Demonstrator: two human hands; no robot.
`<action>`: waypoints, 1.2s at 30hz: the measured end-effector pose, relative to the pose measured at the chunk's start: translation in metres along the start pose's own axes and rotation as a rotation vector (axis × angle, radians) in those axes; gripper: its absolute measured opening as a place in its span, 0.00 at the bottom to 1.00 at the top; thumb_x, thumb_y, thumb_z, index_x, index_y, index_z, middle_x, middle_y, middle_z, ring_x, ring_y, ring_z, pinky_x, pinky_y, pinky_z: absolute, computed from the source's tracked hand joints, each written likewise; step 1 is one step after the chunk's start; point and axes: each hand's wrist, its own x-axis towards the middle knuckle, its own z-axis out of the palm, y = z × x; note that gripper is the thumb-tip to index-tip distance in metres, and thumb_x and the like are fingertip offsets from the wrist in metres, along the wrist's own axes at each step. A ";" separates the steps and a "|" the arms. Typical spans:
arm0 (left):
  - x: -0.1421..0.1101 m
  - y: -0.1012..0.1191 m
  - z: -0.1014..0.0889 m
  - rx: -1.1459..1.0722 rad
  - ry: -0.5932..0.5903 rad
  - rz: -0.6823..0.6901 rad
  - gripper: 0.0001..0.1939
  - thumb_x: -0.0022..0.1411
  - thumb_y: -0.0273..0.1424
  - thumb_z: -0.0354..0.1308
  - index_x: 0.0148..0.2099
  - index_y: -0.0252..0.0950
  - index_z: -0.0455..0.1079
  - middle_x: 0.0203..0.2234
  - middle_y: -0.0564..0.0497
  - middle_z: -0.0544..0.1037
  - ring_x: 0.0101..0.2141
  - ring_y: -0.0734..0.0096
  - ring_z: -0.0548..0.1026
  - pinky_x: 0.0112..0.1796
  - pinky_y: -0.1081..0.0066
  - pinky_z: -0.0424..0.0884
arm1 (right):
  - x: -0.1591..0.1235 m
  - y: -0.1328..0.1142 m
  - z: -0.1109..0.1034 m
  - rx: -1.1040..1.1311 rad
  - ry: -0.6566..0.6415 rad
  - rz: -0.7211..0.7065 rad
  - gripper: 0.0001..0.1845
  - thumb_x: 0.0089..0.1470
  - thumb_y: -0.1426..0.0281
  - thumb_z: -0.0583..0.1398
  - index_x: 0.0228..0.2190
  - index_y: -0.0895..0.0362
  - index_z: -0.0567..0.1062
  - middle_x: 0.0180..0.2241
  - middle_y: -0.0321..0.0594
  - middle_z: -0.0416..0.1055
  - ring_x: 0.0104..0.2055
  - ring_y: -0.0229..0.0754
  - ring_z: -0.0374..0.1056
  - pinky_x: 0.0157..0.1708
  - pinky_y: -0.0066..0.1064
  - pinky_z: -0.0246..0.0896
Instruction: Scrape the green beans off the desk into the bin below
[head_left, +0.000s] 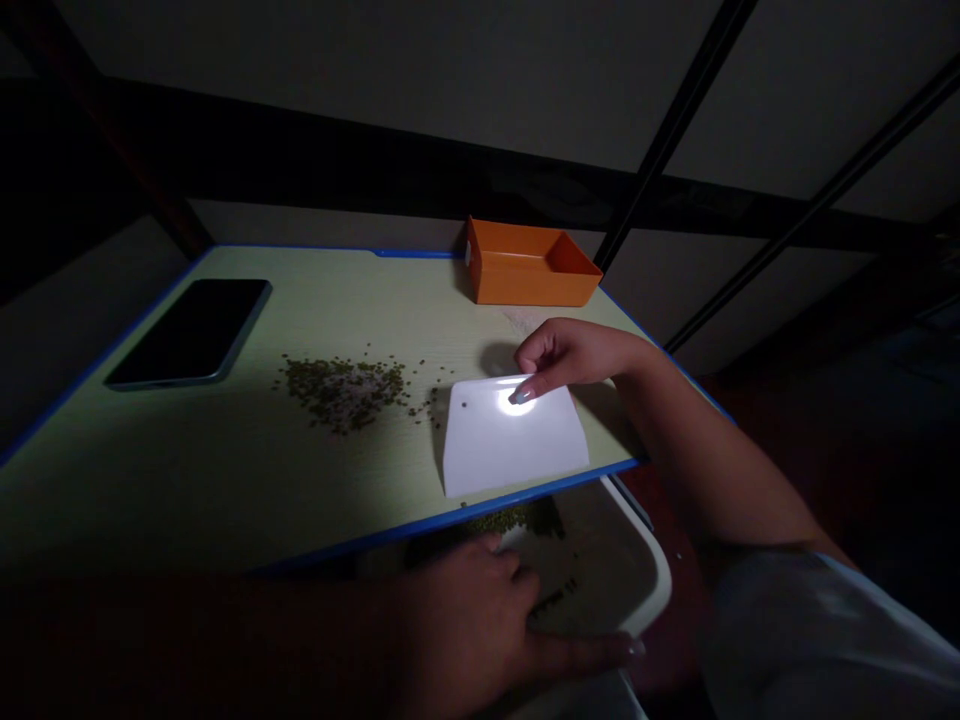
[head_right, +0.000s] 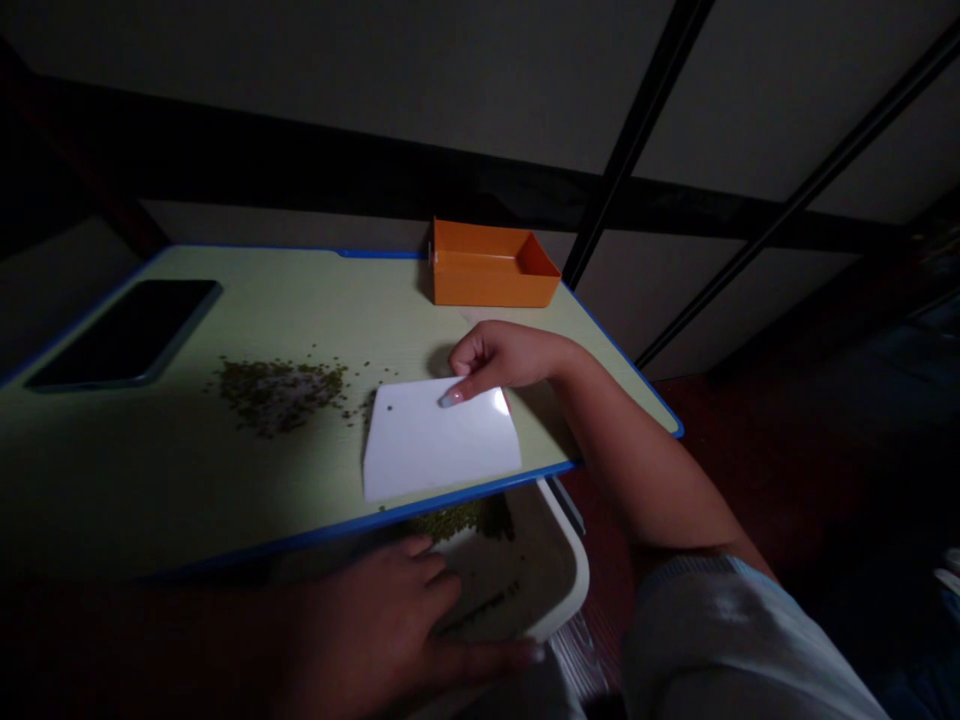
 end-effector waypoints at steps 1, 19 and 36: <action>0.000 0.000 -0.001 0.000 -0.002 0.002 0.35 0.68 0.39 0.55 0.72 0.56 0.45 0.35 0.52 0.78 0.32 0.61 0.76 0.36 0.62 0.71 | -0.001 0.000 -0.001 0.016 0.015 -0.015 0.23 0.53 0.59 0.66 0.19 0.60 0.65 0.18 0.25 0.53 0.22 0.27 0.49 0.23 0.23 0.43; -0.001 -0.001 -0.002 -0.021 -0.024 0.004 0.36 0.69 0.38 0.54 0.72 0.57 0.41 0.37 0.52 0.78 0.33 0.62 0.75 0.40 0.60 0.72 | -0.008 0.004 -0.011 -0.048 0.049 0.035 0.25 0.51 0.56 0.67 0.19 0.60 0.65 0.17 0.25 0.53 0.21 0.27 0.48 0.22 0.24 0.44; 0.000 0.000 -0.003 -0.003 -0.045 -0.030 0.33 0.71 0.41 0.51 0.72 0.61 0.40 0.37 0.52 0.78 0.33 0.61 0.76 0.37 0.63 0.69 | 0.003 -0.001 0.004 -0.041 -0.075 0.098 0.22 0.51 0.55 0.66 0.21 0.61 0.70 0.18 0.27 0.58 0.23 0.30 0.53 0.26 0.25 0.46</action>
